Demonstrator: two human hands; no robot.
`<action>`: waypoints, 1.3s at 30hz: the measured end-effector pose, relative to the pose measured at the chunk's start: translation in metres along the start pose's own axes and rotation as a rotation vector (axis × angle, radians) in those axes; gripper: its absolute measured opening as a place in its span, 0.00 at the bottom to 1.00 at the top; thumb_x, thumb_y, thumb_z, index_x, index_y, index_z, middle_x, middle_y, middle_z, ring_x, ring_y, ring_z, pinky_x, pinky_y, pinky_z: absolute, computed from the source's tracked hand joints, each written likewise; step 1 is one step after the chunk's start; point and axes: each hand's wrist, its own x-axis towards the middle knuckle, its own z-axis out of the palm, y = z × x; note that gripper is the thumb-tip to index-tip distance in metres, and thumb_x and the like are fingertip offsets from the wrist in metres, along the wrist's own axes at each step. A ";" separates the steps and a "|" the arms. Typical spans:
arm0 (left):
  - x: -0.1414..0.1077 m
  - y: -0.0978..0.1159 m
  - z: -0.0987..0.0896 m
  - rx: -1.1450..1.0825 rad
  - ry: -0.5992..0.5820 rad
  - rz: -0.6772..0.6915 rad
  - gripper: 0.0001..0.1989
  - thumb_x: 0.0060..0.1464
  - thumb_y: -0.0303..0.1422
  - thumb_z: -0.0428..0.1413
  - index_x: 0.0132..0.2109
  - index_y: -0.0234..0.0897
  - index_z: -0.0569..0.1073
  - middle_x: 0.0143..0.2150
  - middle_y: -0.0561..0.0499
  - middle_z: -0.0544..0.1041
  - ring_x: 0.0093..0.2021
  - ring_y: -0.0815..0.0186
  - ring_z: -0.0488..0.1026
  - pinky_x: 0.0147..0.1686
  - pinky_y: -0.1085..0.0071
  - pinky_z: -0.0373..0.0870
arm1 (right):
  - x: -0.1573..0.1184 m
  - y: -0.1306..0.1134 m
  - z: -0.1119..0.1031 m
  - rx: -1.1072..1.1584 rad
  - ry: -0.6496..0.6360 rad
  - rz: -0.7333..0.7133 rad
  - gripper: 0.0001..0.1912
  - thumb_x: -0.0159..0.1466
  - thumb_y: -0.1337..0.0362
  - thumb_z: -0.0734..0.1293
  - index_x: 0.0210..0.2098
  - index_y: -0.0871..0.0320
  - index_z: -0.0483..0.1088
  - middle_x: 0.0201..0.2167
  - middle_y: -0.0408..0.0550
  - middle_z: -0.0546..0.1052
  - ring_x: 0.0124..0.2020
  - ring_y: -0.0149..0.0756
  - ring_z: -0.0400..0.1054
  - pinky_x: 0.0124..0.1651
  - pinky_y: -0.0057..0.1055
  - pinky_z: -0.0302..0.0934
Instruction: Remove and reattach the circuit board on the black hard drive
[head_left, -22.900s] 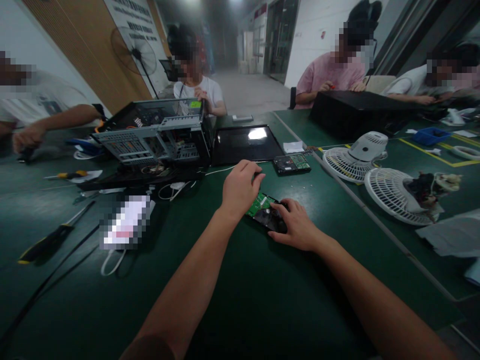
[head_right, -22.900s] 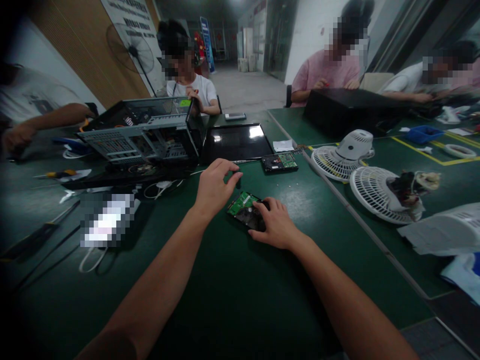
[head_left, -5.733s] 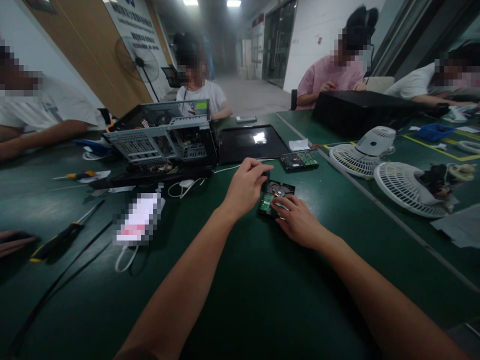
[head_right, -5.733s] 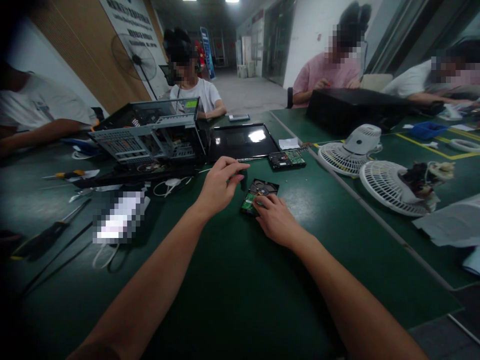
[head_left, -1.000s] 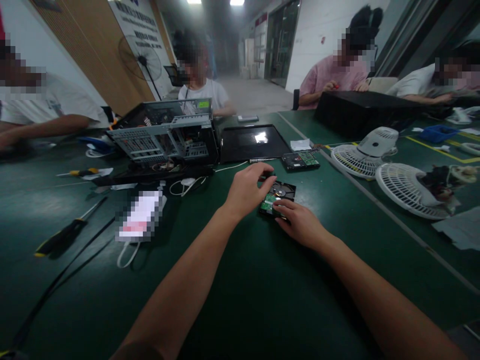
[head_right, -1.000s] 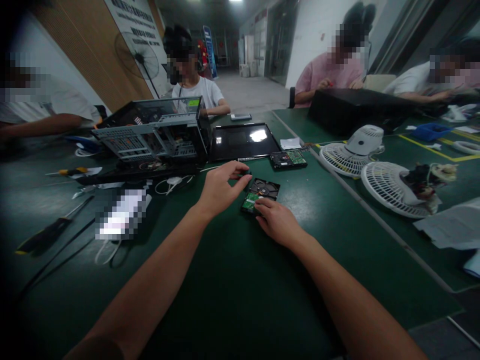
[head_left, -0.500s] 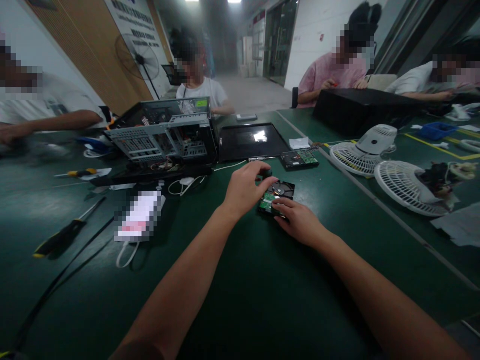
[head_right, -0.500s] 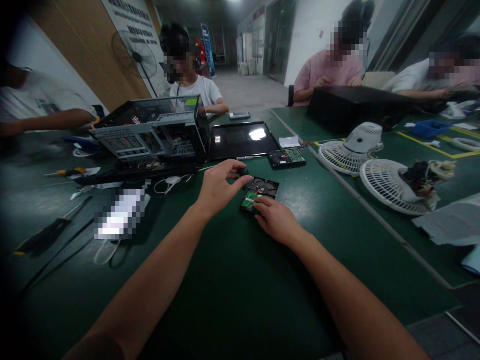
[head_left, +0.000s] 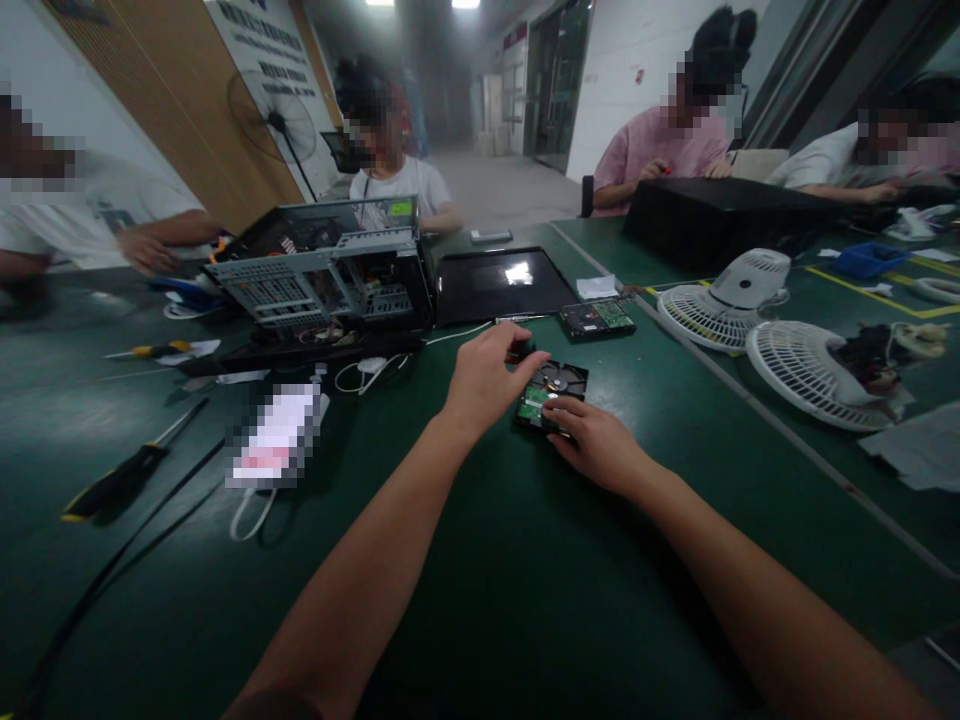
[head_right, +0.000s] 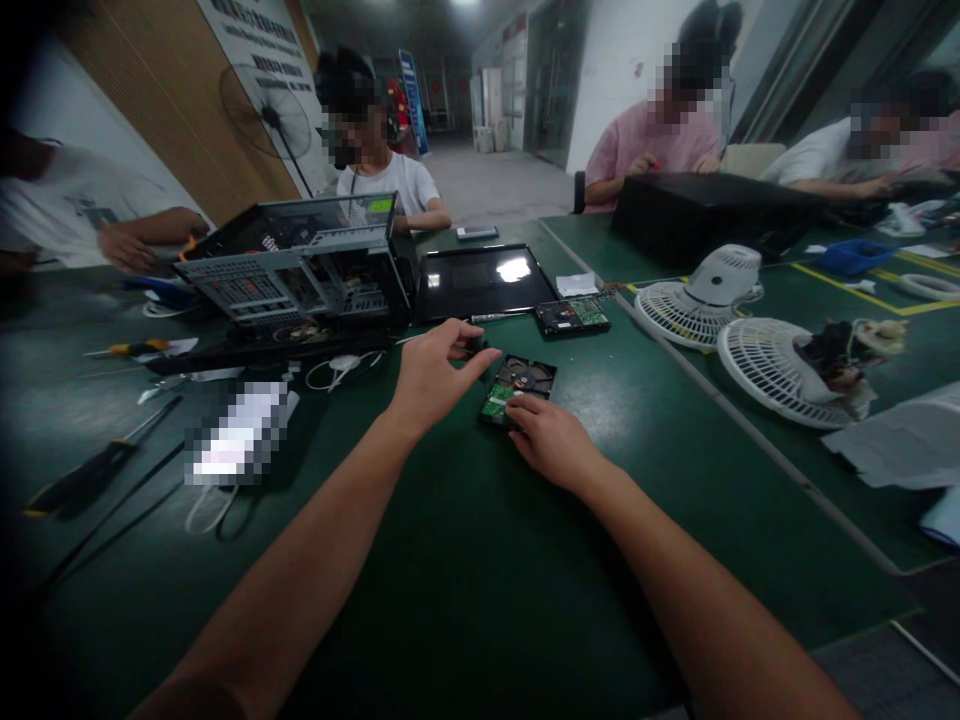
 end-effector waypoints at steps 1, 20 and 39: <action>0.000 0.000 0.000 0.006 0.007 -0.010 0.11 0.56 0.34 0.67 0.43 0.38 0.74 0.39 0.51 0.80 0.36 0.67 0.78 0.38 0.70 0.77 | 0.000 0.000 0.000 0.000 -0.001 0.003 0.19 0.68 0.66 0.65 0.57 0.58 0.74 0.60 0.56 0.74 0.54 0.48 0.74 0.57 0.46 0.70; 0.003 -0.002 -0.004 0.069 -0.104 0.117 0.13 0.64 0.27 0.58 0.55 0.40 0.76 0.48 0.47 0.76 0.47 0.62 0.75 0.51 0.63 0.74 | -0.001 0.002 0.003 0.016 0.022 -0.013 0.18 0.68 0.66 0.66 0.57 0.59 0.74 0.59 0.56 0.75 0.55 0.49 0.74 0.57 0.47 0.70; 0.003 -0.002 -0.005 -0.030 -0.066 0.120 0.12 0.61 0.23 0.60 0.49 0.43 0.78 0.47 0.50 0.80 0.48 0.63 0.77 0.51 0.61 0.75 | 0.000 0.001 0.000 -0.002 0.005 -0.005 0.19 0.68 0.66 0.66 0.57 0.60 0.74 0.60 0.57 0.74 0.55 0.50 0.74 0.57 0.47 0.70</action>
